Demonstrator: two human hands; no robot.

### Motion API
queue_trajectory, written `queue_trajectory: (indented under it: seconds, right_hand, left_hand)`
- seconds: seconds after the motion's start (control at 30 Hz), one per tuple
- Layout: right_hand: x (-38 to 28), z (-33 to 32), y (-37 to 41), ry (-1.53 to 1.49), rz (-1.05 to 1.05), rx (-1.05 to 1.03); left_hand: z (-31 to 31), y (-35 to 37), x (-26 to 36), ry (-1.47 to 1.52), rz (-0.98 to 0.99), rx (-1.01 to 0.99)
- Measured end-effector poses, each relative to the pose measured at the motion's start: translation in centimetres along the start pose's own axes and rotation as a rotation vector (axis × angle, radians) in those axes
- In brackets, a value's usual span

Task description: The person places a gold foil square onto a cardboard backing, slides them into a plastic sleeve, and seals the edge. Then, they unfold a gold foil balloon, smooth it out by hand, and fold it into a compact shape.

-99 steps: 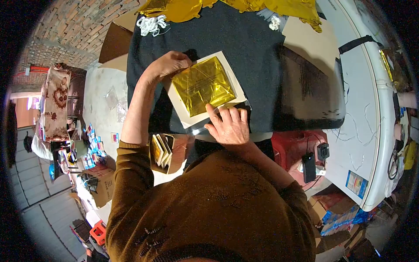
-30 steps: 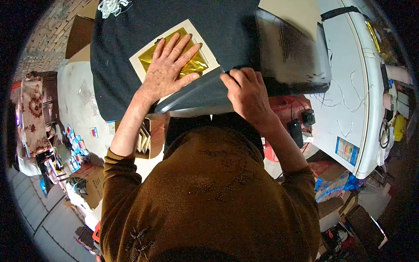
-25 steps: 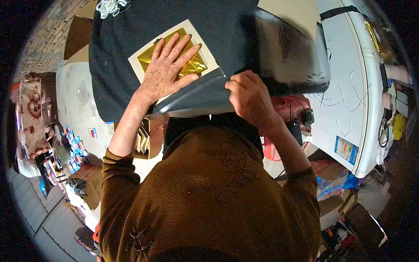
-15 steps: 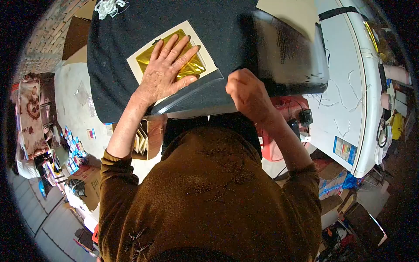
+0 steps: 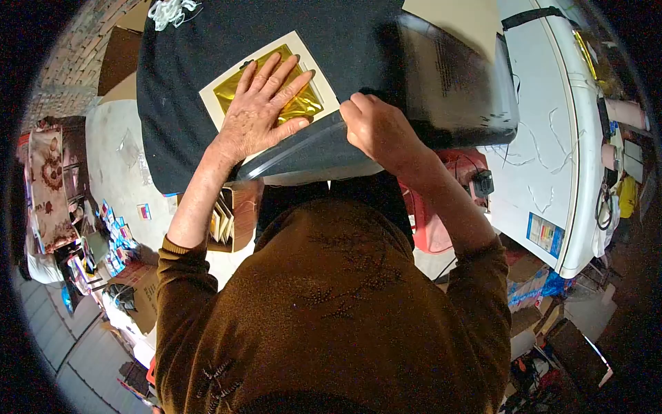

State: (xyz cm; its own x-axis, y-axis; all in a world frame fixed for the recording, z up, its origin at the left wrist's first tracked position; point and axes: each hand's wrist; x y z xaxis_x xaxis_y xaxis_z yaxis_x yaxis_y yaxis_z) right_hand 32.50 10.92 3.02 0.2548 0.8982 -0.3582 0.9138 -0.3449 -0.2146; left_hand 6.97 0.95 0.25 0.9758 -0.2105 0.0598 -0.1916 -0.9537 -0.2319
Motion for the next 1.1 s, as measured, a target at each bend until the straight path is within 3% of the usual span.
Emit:
queue_trajectory:
  seconds: [0.13, 0.23, 0.37, 0.43, 0.5, 0.6, 0.7, 0.77, 0.87, 0.97, 1.0, 1.1]
  right_hand:
    - [-0.5, 0.1, 0.0, 0.021, -0.040, 0.003]
    - [-2.7, 0.3, 1.2, -0.144, -0.154, 0.007]
    - [-7.3, -1.0, 2.6, -0.383, -0.249, -0.153]
    - [-10.2, -3.0, 1.2, -0.571, -0.325, 0.023]
    - [-11.3, -3.6, 0.9, -0.925, -0.322, -0.011]
    - [-12.9, -5.2, 1.6, -1.895, -0.278, -0.291]
    - [-13.9, -8.1, 3.2, -2.093, -0.063, -0.142]
    - [-12.2, -8.7, 3.7, -1.766, 0.085, 0.029]
    - [-9.1, -7.6, 4.9, -1.092, 0.417, 0.087]
    - [-7.4, -5.2, 6.3, -0.547, 0.381, -0.059]
    - [-7.0, -4.3, 6.6, -0.400, 0.249, -0.007]
    - [-5.9, -1.9, 7.6, -0.008, 0.112, -0.064]
  left_hand:
    - [-0.6, -0.1, 0.1, 0.012, 0.003, -0.030]
    - [-0.3, 0.1, -0.1, 0.027, 0.016, -0.004]
    - [-0.3, 0.1, -0.1, 0.026, 0.018, -0.002]
    - [0.1, 0.1, -0.3, 0.026, 0.030, 0.010]
    - [0.1, 0.1, -0.3, 0.017, 0.036, 0.003]
    - [0.7, 0.2, -0.4, 0.009, 0.037, 0.015]
    - [0.3, 0.3, -0.4, -0.003, 0.037, 0.012]
    - [0.7, 0.3, -0.4, 0.007, 0.041, 0.017]
    - [0.3, 0.5, -0.5, 0.042, 0.094, 0.021]
    - [-0.1, 1.6, 0.5, 0.108, 0.179, 0.010]
    - [-0.3, 2.0, 1.0, 0.118, 0.197, -0.008]
    - [-0.9, 2.2, 1.4, 0.154, 0.221, -0.041]
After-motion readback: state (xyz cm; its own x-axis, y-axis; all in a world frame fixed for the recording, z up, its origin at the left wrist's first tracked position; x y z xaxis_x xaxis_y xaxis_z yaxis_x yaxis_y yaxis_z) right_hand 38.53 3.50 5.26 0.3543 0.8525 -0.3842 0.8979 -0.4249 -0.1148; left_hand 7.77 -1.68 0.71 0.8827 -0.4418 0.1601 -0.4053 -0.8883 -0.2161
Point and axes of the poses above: each hand's wrist, its own y-axis away from the middle knuckle, its own z-axis out of the palm, x = y × z, and after that the axes turned 1 degree about -z, right-handed
